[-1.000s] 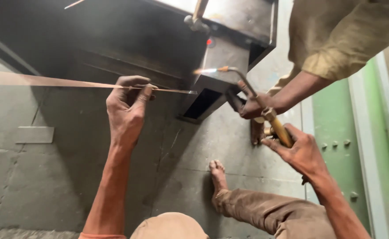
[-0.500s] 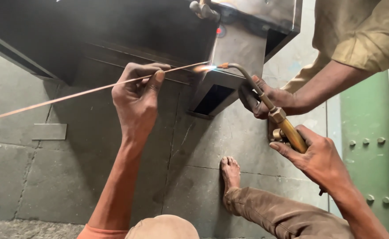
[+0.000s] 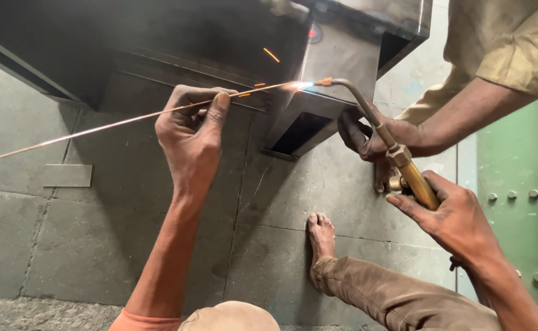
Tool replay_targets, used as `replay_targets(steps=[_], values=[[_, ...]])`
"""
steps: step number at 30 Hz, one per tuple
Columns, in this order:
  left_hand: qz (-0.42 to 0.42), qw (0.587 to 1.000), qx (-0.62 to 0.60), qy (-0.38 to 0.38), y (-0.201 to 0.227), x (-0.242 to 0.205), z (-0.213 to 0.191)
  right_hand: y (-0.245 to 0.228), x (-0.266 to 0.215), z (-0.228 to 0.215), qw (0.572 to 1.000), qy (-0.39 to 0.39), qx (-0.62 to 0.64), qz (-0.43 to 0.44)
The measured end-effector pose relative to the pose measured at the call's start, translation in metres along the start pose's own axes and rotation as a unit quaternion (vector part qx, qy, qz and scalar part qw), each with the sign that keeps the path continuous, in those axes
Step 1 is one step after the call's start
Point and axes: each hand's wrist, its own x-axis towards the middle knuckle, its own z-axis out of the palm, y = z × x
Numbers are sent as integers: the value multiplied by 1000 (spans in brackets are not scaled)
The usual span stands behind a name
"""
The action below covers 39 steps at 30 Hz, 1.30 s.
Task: Using a gas welding torch and a filler rod to join metal plates and bars.
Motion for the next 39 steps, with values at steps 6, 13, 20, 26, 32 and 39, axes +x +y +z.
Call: replay_targets(steps=[6,13,20,26,32,39], values=[[-10,1000,-3,5,5,-2,-2,-11,-3,0,1000,-7,10,-7],[-19,1000,-12,-2,5,-9,-2,4,-6,5,999,18,19,-27],[-13,1000,2,-15,6,-9,0,-2,-6,4,1000,-3,-1,8],[30,999,35,-18,2,-7,-2,3,0,6,1000,-6,0,0],[39,997,53,-37,3,-2,0,0,1,5,1000,-7,-1,-10],[17,999,33,-36,3,6,4,2,2,5,1000,-1,-4,-17]])
